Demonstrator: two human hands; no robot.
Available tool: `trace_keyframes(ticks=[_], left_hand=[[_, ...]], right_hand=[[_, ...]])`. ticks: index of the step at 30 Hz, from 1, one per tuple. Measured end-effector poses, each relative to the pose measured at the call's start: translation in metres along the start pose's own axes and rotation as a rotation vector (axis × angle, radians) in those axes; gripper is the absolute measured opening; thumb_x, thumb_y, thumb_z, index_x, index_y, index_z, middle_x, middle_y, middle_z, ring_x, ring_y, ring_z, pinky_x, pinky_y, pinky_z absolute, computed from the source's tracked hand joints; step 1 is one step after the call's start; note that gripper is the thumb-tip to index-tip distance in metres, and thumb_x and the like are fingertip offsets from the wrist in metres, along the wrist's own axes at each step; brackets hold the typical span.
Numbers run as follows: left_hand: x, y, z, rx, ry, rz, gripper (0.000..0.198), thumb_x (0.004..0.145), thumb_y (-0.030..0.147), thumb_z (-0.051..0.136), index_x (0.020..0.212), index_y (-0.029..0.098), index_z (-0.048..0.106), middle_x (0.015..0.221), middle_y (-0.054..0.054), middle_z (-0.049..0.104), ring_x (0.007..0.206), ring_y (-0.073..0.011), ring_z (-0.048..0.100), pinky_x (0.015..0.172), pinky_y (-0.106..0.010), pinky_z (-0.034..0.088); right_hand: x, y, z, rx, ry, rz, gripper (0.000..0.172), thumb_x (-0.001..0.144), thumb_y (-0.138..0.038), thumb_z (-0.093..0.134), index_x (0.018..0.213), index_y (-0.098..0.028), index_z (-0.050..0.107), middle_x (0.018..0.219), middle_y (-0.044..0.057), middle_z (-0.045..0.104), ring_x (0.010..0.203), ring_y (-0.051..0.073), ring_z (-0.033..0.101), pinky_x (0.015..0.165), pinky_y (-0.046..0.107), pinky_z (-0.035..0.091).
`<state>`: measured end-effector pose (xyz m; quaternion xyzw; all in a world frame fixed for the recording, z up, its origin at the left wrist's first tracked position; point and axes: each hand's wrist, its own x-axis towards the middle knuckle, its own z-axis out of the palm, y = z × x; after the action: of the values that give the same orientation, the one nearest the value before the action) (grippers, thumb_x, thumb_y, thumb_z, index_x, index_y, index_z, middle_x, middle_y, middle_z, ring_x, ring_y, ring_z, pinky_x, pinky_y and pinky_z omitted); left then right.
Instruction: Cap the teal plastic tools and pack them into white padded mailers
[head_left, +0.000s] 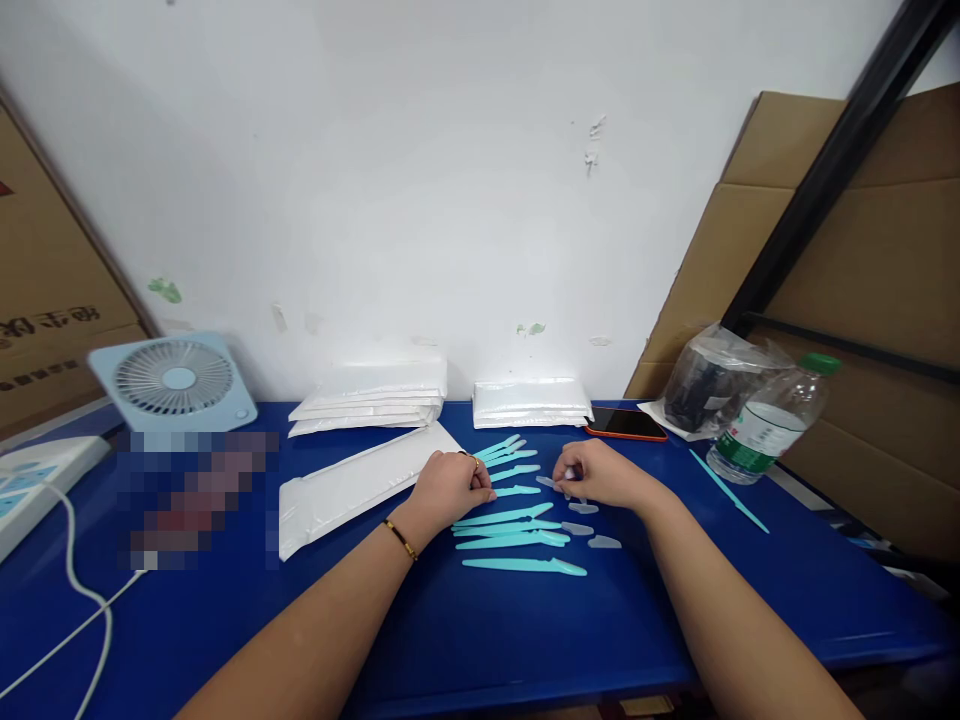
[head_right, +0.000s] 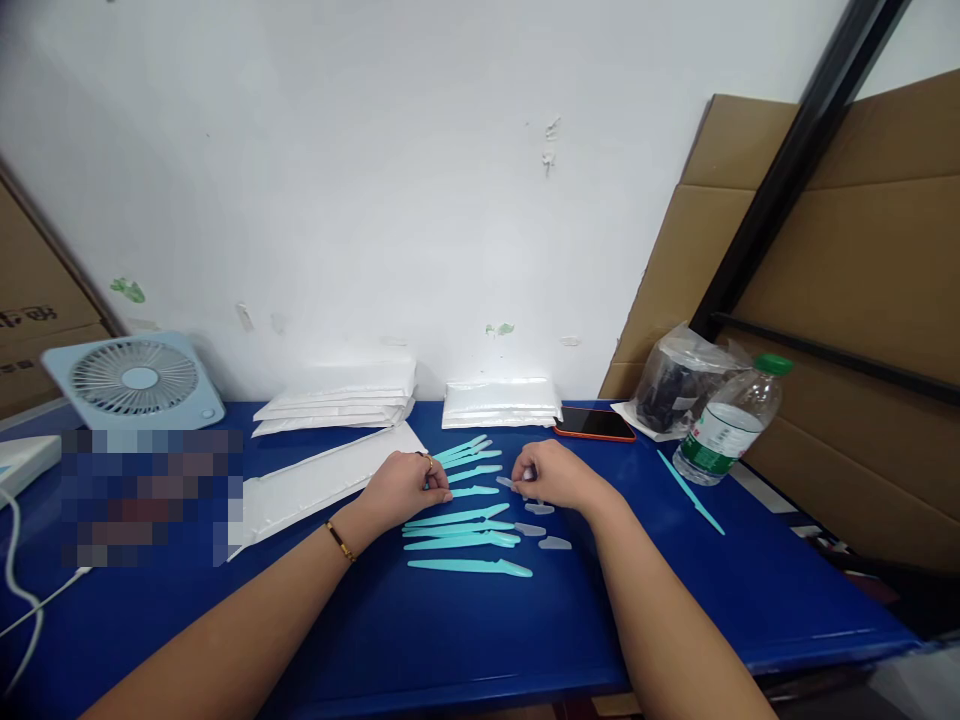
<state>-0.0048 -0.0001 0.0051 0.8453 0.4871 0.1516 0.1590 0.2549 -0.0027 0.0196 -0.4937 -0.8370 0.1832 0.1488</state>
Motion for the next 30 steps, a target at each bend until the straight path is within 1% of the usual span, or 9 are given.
trace_keyframes(ticks=[7, 10, 13, 15, 19, 21, 23, 26, 30], left_hand=[[0.000, -0.003, 0.002, -0.002, 0.017, 0.010, 0.016, 0.070, 0.040, 0.063, 0.066, 0.024, 0.065, 0.066, 0.005, 0.065, 0.062, -0.0122, 0.055, 0.058, -0.023, 0.032], [0.001, -0.003, 0.003, 0.001, 0.016, 0.013, 0.016, 0.069, 0.040, 0.063, 0.066, 0.024, 0.065, 0.066, 0.006, 0.065, 0.062, -0.0121, 0.055, 0.058, -0.023, 0.032], [0.001, -0.003, 0.003, -0.001, 0.002, 0.008, 0.017, 0.070, 0.041, 0.063, 0.067, 0.025, 0.065, 0.066, 0.005, 0.065, 0.062, -0.0122, 0.056, 0.059, -0.024, 0.033], [0.001, -0.002, 0.002, -0.003, -0.003, -0.002, 0.018, 0.071, 0.042, 0.062, 0.068, 0.025, 0.066, 0.067, 0.005, 0.065, 0.063, -0.0126, 0.056, 0.060, -0.024, 0.033], [0.000, -0.002, 0.001, -0.011, -0.004, -0.007, 0.018, 0.071, 0.042, 0.062, 0.068, 0.025, 0.065, 0.067, 0.005, 0.065, 0.064, -0.0129, 0.056, 0.061, -0.024, 0.034], [0.000, -0.002, 0.001, -0.013, -0.001, -0.003, 0.018, 0.071, 0.042, 0.062, 0.067, 0.025, 0.065, 0.066, 0.005, 0.065, 0.064, -0.0128, 0.056, 0.061, -0.023, 0.034], [0.000, -0.003, 0.001, -0.011, -0.001, 0.000, 0.018, 0.071, 0.042, 0.062, 0.067, 0.025, 0.065, 0.067, 0.005, 0.065, 0.063, -0.0127, 0.056, 0.060, -0.024, 0.033], [0.003, -0.003, 0.004, -0.001, 0.005, -0.001, 0.020, 0.072, 0.043, 0.061, 0.068, 0.024, 0.065, 0.068, 0.005, 0.065, 0.064, -0.0126, 0.056, 0.060, -0.024, 0.033], [0.008, -0.002, 0.008, 0.063, 0.036, -0.014, 0.020, 0.075, 0.042, 0.059, 0.073, 0.023, 0.066, 0.075, 0.002, 0.066, 0.071, -0.0141, 0.057, 0.065, -0.026, 0.035]], right_hand=[[0.003, 0.001, 0.004, 0.032, -0.055, -0.021, 0.010, 0.068, -0.029, 0.065, 0.068, -0.020, 0.070, 0.071, 0.001, 0.064, 0.064, 0.013, 0.056, 0.056, 0.021, 0.038], [0.005, 0.000, 0.006, 0.057, -0.021, 0.002, 0.018, 0.065, -0.036, 0.069, 0.073, -0.020, 0.070, 0.074, 0.001, 0.064, 0.065, 0.013, 0.056, 0.055, 0.021, 0.039], [0.007, 0.000, 0.008, 0.086, -0.010, -0.012, 0.022, 0.066, -0.040, 0.068, 0.074, -0.020, 0.070, 0.075, 0.001, 0.063, 0.064, 0.013, 0.056, 0.054, 0.021, 0.039], [0.007, 0.002, 0.009, 0.084, -0.020, -0.015, 0.021, 0.067, -0.040, 0.067, 0.069, -0.019, 0.070, 0.072, 0.001, 0.063, 0.061, 0.012, 0.056, 0.053, 0.021, 0.038], [0.005, 0.008, 0.006, 0.054, 0.014, 0.058, 0.018, 0.067, -0.035, 0.067, 0.065, -0.018, 0.068, 0.067, 0.002, 0.065, 0.058, 0.012, 0.055, 0.051, 0.021, 0.037], [0.005, 0.009, 0.005, 0.061, 0.007, 0.075, 0.016, 0.067, -0.033, 0.067, 0.065, -0.018, 0.068, 0.067, 0.002, 0.065, 0.057, 0.012, 0.056, 0.051, 0.021, 0.037], [0.006, 0.008, 0.008, 0.079, 0.002, 0.050, 0.016, 0.067, -0.033, 0.067, 0.066, -0.018, 0.068, 0.068, 0.002, 0.065, 0.059, 0.012, 0.056, 0.051, 0.021, 0.038], [0.012, 0.002, 0.017, 0.096, 0.039, -0.012, 0.017, 0.070, -0.035, 0.065, 0.067, -0.018, 0.069, 0.070, 0.002, 0.064, 0.061, 0.012, 0.055, 0.053, 0.021, 0.037], [0.020, -0.003, 0.026, 0.111, 0.069, -0.036, 0.019, 0.073, -0.036, 0.062, 0.069, -0.018, 0.070, 0.069, 0.001, 0.062, 0.058, 0.011, 0.052, 0.053, 0.021, 0.037]])
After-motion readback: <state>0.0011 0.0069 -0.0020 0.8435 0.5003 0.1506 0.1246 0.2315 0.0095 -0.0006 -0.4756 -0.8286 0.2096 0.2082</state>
